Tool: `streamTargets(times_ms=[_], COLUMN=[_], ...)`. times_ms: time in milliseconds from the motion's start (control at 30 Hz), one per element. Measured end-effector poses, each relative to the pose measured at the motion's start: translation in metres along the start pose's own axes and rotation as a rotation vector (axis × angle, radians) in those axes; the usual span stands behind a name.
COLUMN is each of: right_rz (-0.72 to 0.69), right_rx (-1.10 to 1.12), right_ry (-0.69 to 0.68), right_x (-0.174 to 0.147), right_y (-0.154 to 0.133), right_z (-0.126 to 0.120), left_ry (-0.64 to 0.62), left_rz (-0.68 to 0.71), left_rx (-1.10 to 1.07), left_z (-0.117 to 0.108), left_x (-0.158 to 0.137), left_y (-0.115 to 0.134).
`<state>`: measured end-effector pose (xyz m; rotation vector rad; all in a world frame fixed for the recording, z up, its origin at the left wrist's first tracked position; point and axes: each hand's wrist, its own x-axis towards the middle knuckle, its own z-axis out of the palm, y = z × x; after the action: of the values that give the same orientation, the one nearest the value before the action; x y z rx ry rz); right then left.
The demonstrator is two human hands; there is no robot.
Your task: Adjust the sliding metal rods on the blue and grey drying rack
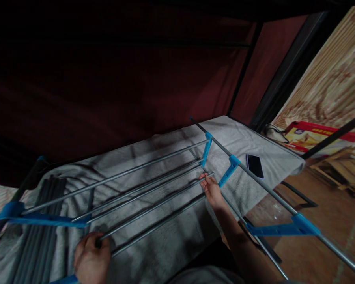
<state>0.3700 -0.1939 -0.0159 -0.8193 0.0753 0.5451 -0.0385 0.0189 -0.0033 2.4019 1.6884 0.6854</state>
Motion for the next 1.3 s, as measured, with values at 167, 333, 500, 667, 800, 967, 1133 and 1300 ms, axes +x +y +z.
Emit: streamTargets(times_ms=[167, 333, 500, 667, 800, 967, 1133, 1300], right_rz=[-0.009, 0.007, 0.029, 0.029, 0.023, 0.061, 0.073, 0.064], right_rx=[-0.013, -0.050, -0.113, -0.153, -0.163, -0.178, -0.189, -0.201], right_ry=[0.009, 0.022, 0.029, 0.037, 0.039, 0.014, 0.014, -0.013], right_x=[0.000, -0.002, -0.002, -0.002, -0.001, -0.002, 0.000, 0.004], right_y=[-0.003, -0.006, -0.007, -0.009, -0.011, -0.014, -0.016, -0.014], right_z=[0.005, 0.005, 0.002, 0.000, -0.001, -0.004, -0.004, -0.009], left_ry=[-0.025, -0.069, -0.127, -0.138, -0.144, -0.105, -0.106, -0.065], left_rz=[-0.014, -0.050, -0.091, -0.088, -0.088, -0.088, -0.072, -0.081], left_rx=[0.040, 0.028, 0.085, 0.088, 0.076, 0.016, -0.026, -0.046], left_z=[0.001, -0.001, -0.007, -0.008, -0.005, -0.004, -0.007, -0.001], left_x=[-0.001, -0.002, -0.004, -0.004, -0.004, -0.006, -0.005, -0.008], left_y=[0.003, 0.008, 0.016, 0.020, 0.018, 0.017, 0.020, 0.017])
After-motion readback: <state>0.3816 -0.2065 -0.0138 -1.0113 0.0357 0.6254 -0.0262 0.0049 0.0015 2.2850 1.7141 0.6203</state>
